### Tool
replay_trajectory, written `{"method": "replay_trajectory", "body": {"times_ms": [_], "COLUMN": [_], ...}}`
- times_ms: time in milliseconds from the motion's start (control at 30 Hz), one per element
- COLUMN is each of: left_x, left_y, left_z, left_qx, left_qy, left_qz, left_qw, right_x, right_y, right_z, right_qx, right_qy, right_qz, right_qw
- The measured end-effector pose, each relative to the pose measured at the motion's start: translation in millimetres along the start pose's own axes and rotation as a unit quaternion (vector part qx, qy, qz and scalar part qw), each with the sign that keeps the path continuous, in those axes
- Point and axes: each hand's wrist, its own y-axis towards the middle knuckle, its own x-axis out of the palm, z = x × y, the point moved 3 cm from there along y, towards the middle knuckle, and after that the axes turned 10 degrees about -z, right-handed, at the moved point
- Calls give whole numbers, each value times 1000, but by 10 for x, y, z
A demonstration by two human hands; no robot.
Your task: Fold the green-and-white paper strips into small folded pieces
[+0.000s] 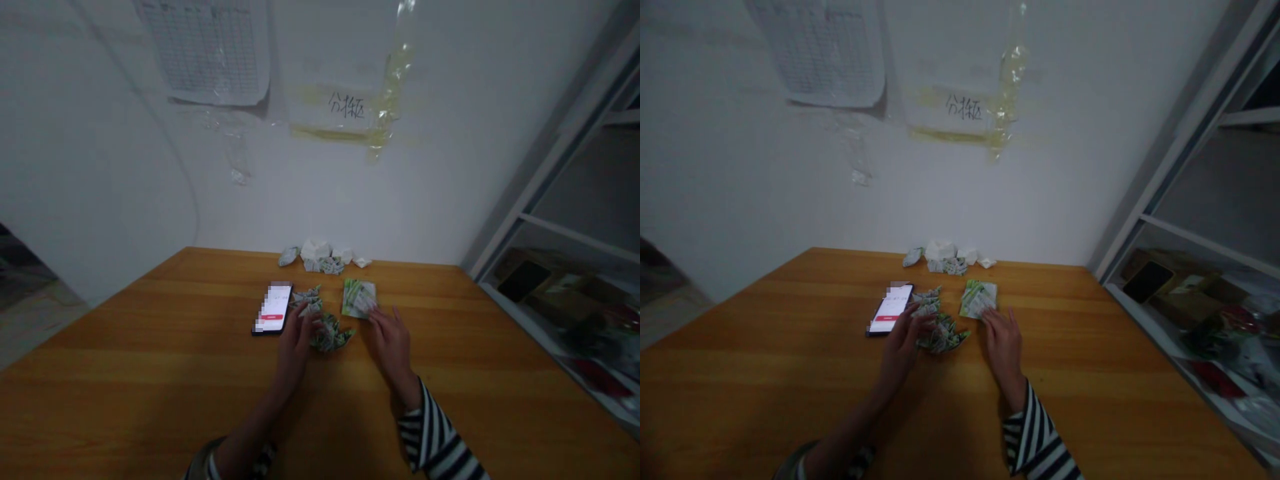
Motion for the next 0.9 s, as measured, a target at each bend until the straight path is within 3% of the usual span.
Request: {"method": "replay_trajectory", "body": {"times_ms": [100, 267, 400, 467, 533, 600, 667, 733, 833, 900], "left_x": [21, 29, 34, 42, 66, 119, 179, 195, 124, 72], "left_y": [14, -3, -26, -29, -18, 1, 20, 43, 76, 78], "left_z": [-56, -24, -33, -46, -64, -94, -124, -149, -198, -226], "left_qx": [-22, -17, -23, -30, -57, -121, -186, -209, -192, -193], "left_qy": [-25, -1, 12, -2, -54, -142, -232, -280, -280, -269], "left_qz": [-10, -16, -29, -29, -40, -75, -124, -151, -137, -126], "left_qw": [999, 1000, 999, 999, 996, 980, 947, 925, 930, 935], "right_x": [21, 70, 72, 7, -101, -192, -192, -145, -97, -78], "right_y": [-12, 19, 27, 10, -25, -53, -48, -62, -85, -84], "right_z": [-28, 110, 159, 132, 55, -96, -328, -558, -753, -780], "right_qx": [-8, 39, 54, 71, 79, 33, -94, -208, -249, -221], "right_qy": [-2, -58, -43, -21, 4, 26, 45, 72, 126, 180], "right_qz": [-9, -29, -57, -5, 93, 146, 46, -98, -199, -200], "right_qw": [1000, 997, 996, 997, 993, 988, 993, 971, 939, 937]}}
